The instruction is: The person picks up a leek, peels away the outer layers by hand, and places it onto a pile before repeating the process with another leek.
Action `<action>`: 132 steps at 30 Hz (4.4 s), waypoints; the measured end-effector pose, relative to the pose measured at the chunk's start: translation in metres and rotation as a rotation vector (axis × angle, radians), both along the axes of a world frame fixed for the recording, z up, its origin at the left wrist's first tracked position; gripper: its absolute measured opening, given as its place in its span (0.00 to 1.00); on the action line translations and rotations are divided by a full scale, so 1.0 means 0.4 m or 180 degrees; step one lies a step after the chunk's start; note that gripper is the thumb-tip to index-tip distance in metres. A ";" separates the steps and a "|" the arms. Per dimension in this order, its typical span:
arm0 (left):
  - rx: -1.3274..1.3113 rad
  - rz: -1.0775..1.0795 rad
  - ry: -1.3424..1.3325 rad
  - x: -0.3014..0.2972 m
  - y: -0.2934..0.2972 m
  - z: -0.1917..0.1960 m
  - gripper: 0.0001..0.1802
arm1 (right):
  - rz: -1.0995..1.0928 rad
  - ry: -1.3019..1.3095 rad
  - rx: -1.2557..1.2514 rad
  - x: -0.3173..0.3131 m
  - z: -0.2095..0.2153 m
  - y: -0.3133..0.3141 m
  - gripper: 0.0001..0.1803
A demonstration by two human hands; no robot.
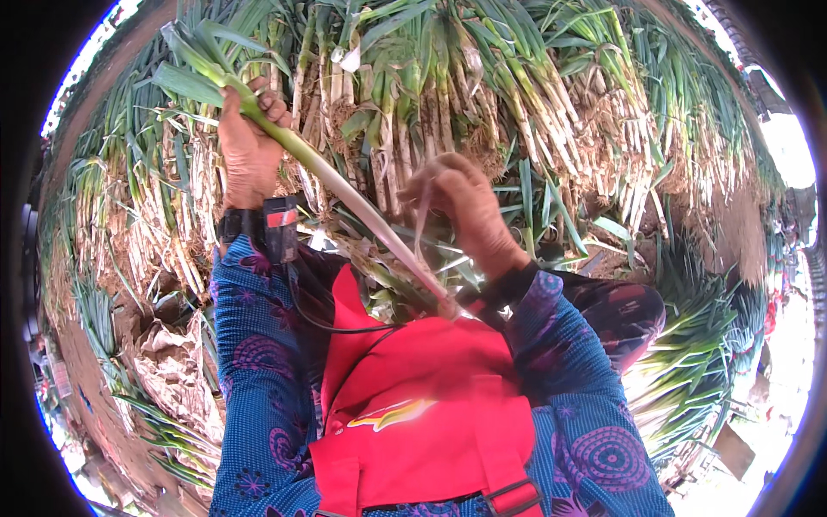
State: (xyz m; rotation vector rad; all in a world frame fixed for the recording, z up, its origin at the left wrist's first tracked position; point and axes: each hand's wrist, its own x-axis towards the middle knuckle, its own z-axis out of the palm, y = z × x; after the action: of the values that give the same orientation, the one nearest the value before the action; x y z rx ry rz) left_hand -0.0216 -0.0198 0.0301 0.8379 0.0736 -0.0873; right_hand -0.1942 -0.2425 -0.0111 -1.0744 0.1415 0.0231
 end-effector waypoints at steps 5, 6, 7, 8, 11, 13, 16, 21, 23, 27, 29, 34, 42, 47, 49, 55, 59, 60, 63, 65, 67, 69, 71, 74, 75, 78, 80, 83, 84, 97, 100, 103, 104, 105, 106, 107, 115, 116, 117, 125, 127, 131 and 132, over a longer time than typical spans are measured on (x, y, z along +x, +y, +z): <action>-0.0041 -0.0043 -0.0108 0.020 0.039 -0.016 0.31 | -0.0247 0.0210 0.1698 -0.039 -0.080 -0.199 0.06; -0.0094 -0.0011 -0.0122 0.018 0.062 -0.009 0.33 | -0.0300 0.0314 0.1612 -0.051 -0.091 -0.247 0.05; -0.0098 -0.0009 -0.0122 0.022 0.073 -0.010 0.33 | -0.0387 0.0415 0.1494 -0.073 -0.099 -0.309 0.04; -0.0161 0.0042 -0.0183 0.023 0.089 -0.009 0.35 | -0.0703 0.0604 0.1086 -0.095 -0.107 -0.361 0.04; -0.0394 0.0172 -0.0219 0.026 0.073 -0.015 0.39 | -0.1774 0.1136 0.0193 -0.188 -0.196 -0.585 0.05; -0.0440 0.0256 -0.0364 0.024 0.095 -0.019 0.39 | -0.2371 0.1490 -0.0424 -0.226 -0.223 -0.611 0.06; -0.0554 0.0176 -0.0219 0.022 0.022 -0.024 0.36 | -0.1062 0.1945 -0.2746 -0.259 -0.292 -0.671 0.16; -0.0786 -0.0155 -0.0046 0.008 -0.015 -0.021 0.26 | -0.0181 0.0555 -0.3314 -0.073 -0.161 -0.306 0.17; -0.0985 -0.0259 -0.0158 0.008 -0.027 -0.029 0.21 | 0.0186 0.0468 -0.2277 -0.029 -0.042 -0.169 0.18; -0.1035 -0.0051 0.0029 0.009 -0.092 -0.025 0.14 | 0.0354 0.0097 -0.1818 0.008 0.010 -0.053 0.16; -0.0919 -0.0139 -0.0204 0.010 -0.105 -0.040 0.14 | 0.0399 0.0008 -0.1737 0.011 0.009 -0.030 0.15; -0.0679 -0.0064 -0.0360 0.012 -0.131 -0.056 0.21 | -0.0123 -0.0461 -0.3348 0.025 -0.007 0.008 0.14; -0.0812 -0.0066 -0.0265 0.006 -0.152 -0.070 0.21 | -0.0745 -0.1029 -0.4651 0.051 -0.003 0.029 0.08; -0.0843 -0.0020 0.0006 0.006 -0.156 -0.072 0.23 | -0.0447 -0.0850 -0.4294 0.055 -0.006 0.012 0.08; -0.0798 -0.0033 0.0002 0.010 -0.155 -0.073 0.24 | -0.0289 -0.0699 -0.4009 0.061 -0.004 0.005 0.08; -0.0650 -0.0010 0.0040 0.006 -0.158 -0.060 0.24 | 0.0341 -0.0484 -0.3549 0.073 -0.003 -0.018 0.05; -0.0611 0.0009 -0.0056 -0.010 -0.182 -0.063 0.21 | 0.0045 -0.0520 -0.3101 0.084 0.009 -0.007 0.06; -0.0682 -0.0094 -0.0125 -0.012 -0.189 -0.070 0.21 | -0.0101 -0.0437 -0.3297 0.098 0.019 -0.003 0.08; -0.0661 -0.0041 -0.0086 0.008 -0.185 -0.108 0.22 | -0.0285 -0.0340 -0.3742 0.148 0.044 0.047 0.12; -0.0671 -0.0079 -0.0110 0.010 -0.191 -0.106 0.23 | -0.0379 -0.0335 -0.4060 0.169 0.065 0.060 0.14; -0.0643 -0.0122 -0.0101 0.010 -0.191 -0.103 0.24 | -0.0308 -0.0168 -0.4764 0.188 0.074 0.067 0.13; -0.0586 -0.0126 -0.0128 0.006 -0.190 -0.097 0.24 | -0.0278 -0.0278 -0.4796 0.207 0.068 0.064 0.13; -0.0544 -0.0145 -0.0144 0.001 -0.193 -0.090 0.24 | -0.0253 -0.0369 -0.4842 0.212 0.058 0.059 0.13; -0.0557 -0.0104 -0.0135 0.001 -0.195 -0.091 0.25 | -0.0173 -0.0597 -0.4596 0.211 0.042 0.042 0.09; -0.0550 -0.0118 -0.0151 0.004 -0.195 -0.091 0.25 | -0.0223 -0.0758 -0.4433 0.212 0.028 0.031 0.08; -0.0516 -0.0087 -0.0124 0.011 -0.181 -0.097 0.25 | -0.0164 -0.0631 -0.3780 0.198 0.032 0.024 0.06; -0.0506 -0.0051 -0.0086 0.014 -0.177 -0.101 0.25 | -0.0069 -0.0347 -0.3305 0.191 0.035 0.008 0.06; -0.0566 -0.0002 -0.0098 0.016 -0.187 -0.092 0.25 | 0.0040 0.0193 -0.2026 0.194 0.036 -0.025 0.09; -0.0602 0.0057 -0.0093 0.016 -0.195 -0.084 0.23 | -0.0088 0.0225 -0.1950 0.195 0.041 -0.032 0.10; -0.1079 -0.0308 -0.0101 -0.017 -0.197 -0.087 0.16 | 0.0022 -0.0281 -0.2759 0.163 0.010 0.043 0.13; -0.0868 -0.0453 0.0182 0.001 -0.169 -0.081 0.19 | -0.0124 -0.0502 -0.2793 0.167 0.005 0.036 0.13; -0.0250 -0.0489 -0.0108 0.015 -0.153 -0.098 0.24 | -0.0013 -0.0265 -0.3006 0.160 0.025 0.038 0.12; -0.0249 -0.0462 -0.0141 0.018 -0.151 -0.099 0.24 | -0.0002 -0.0308 -0.3007 0.161 0.022 0.036 0.12; -0.0111 -0.0506 -0.0150 0.017 -0.153 -0.100 0.24 | -0.0011 -0.0379 -0.2995 0.160 0.012 0.032 0.13; 0.0018 -0.0581 -0.0147 0.010 -0.160 -0.094 0.25 | -0.0046 -0.0424 -0.2993 0.154 0.006 0.023 0.13; 0.0010 -0.0581 -0.0173 0.004 -0.163 -0.087 0.25 | -0.0057 -0.0447 -0.3003 0.150 0.002 0.014 0.13; -0.0049 -0.0970 -0.0208 -0.034 -0.145 -0.098 0.25 | -0.0043 -0.0101 -0.2806 0.100 0.040 0.016 0.12; -0.0011 -0.0985 -0.0127 -0.029 -0.149 -0.096 0.24 | -0.0161 -0.0276 -0.3046 0.099 0.022 0.009 0.12; -0.0008 -0.0980 -0.0166 -0.012 -0.149 -0.093 0.24 | -0.0175 -0.0314 -0.3048 0.119 0.013 0.001 0.12; 0.0060 -0.0988 -0.0395 -0.004 -0.116 -0.060 0.22 | 0.0335 0.0100 -0.2215 0.122 0.019 -0.030 0.14; 0.0099 -0.0952 -0.0290 -0.006 -0.116 -0.059 0.23 | 0.0457 0.0266 -0.1882 0.125 0.029 -0.037 0.15; -0.0128 -0.1018 -0.0299 -0.004 -0.112 -0.074 0.20 | 0.0589 0.0319 -0.1493 0.125 0.085 -0.018 0.17; -0.0091 -0.1003 -0.0362 -0.006 -0.109 -0.072 0.20 | 0.0773 -0.0548 -0.2358 0.129 0.103 -0.016 0.18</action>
State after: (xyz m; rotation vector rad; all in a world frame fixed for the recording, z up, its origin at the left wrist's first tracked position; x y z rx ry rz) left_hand -0.0239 -0.0635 0.0014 0.8193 -0.1671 -0.3358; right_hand -0.1427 -0.2490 0.0299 -1.8220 -0.1529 0.1023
